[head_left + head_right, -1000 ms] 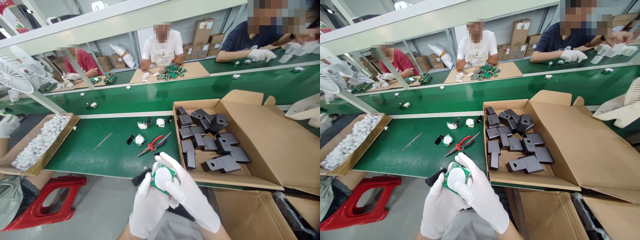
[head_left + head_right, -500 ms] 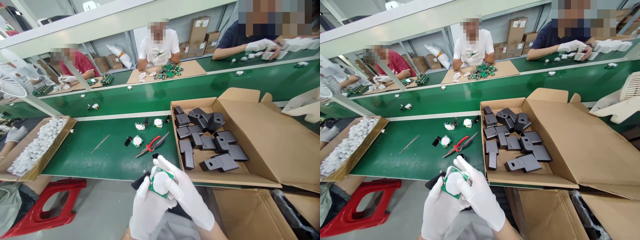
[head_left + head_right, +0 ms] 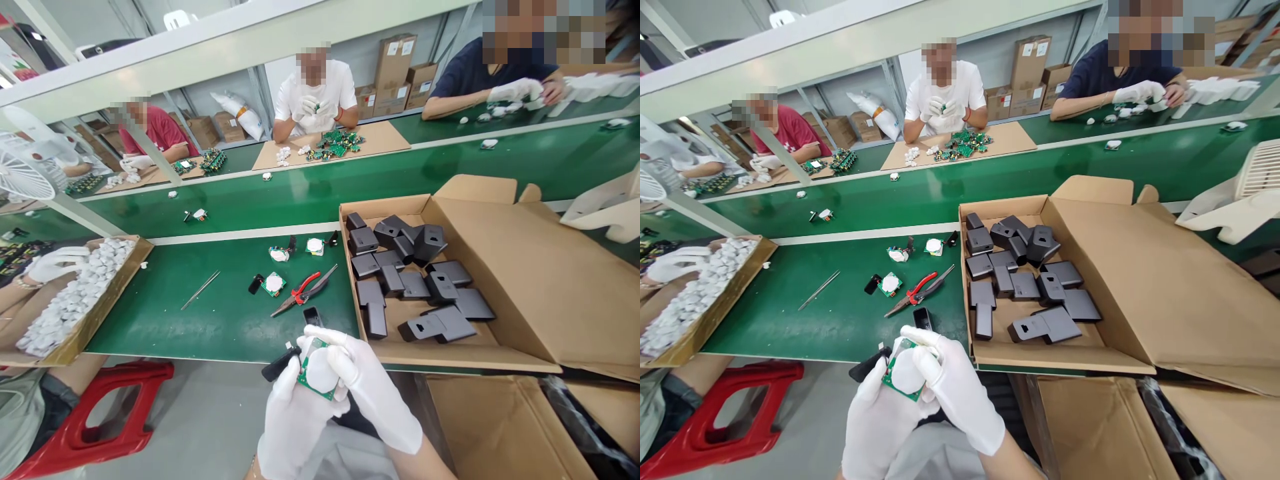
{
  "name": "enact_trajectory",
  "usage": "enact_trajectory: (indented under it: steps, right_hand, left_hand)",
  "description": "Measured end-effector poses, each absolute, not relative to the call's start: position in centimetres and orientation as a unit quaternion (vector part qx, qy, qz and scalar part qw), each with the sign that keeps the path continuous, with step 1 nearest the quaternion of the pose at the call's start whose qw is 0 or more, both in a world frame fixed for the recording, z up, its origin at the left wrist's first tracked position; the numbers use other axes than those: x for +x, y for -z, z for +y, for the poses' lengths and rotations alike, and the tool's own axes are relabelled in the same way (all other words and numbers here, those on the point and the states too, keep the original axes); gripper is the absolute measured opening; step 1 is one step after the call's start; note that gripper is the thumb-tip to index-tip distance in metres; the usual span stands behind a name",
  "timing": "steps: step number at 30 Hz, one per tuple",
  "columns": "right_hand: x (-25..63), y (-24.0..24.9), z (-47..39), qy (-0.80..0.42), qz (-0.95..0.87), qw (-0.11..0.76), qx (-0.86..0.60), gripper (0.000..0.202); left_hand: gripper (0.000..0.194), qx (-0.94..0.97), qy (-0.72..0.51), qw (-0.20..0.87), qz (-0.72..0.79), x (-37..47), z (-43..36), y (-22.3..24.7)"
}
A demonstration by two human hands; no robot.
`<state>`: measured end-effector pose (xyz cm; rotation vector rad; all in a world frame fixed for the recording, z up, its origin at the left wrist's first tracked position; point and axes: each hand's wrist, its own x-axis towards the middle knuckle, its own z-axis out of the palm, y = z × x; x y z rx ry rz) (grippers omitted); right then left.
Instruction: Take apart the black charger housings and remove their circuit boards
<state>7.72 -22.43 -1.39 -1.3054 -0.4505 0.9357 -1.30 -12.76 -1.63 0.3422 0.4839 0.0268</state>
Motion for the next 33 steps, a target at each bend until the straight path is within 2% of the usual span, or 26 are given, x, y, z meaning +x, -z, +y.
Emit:
enact_trajectory:
  steps: [2, 8, 12, 14, 20, 24, 28, 33]
  right_hand:
    - [7.5, 1.4, -22.3, -0.405, -0.189, 0.669, -0.594, 0.05]
    - [7.4, 1.7, -22.2, -0.411, -0.205, 0.673, -0.58, 0.044]
    - [7.1, 1.4, -21.7, -0.391, -0.209, 0.65, -0.618, 0.026]
    - [6.8, 1.4, -21.5, -0.363, -0.213, 0.651, -0.632, 0.024]
    - [6.9, 1.9, -21.5, -0.379, -0.231, 0.665, -0.6, 0.048]
    - [7.1, 1.9, -21.4, -0.37, -0.228, 0.63, -0.644, 0.045]
    - [7.1, 1.8, -21.6, -0.313, -0.251, 0.642, -0.653, 0.048]
    - [6.8, 1.1, -21.5, -0.308, -0.248, 0.581, -0.712, 0.063]
  left_hand:
    - [0.024, 0.154, -0.011, 0.961, 0.231, -1.5, -12.6, 1.9]
    - [0.024, 0.163, -0.03, 0.953, 0.252, -1.9, -12.5, 2.8]
    - [0.016, 0.189, -0.052, 0.943, 0.269, -1.7, -12.9, 2.2]
    - [0.018, 0.174, -0.046, 0.949, 0.259, -1.7, -13.0, 1.7]
    - [0.022, 0.184, -0.039, 0.955, 0.23, -2.5, -12.7, 3.2]
    - [0.019, 0.183, -0.039, 0.958, 0.216, -2.6, -12.7, 4.2]
    - [0.026, 0.135, -0.024, 0.973, 0.184, -1.9, -12.9, 3.3]
    - [0.034, 0.144, -0.044, 0.968, 0.203, -1.0, -12.7, 1.9]
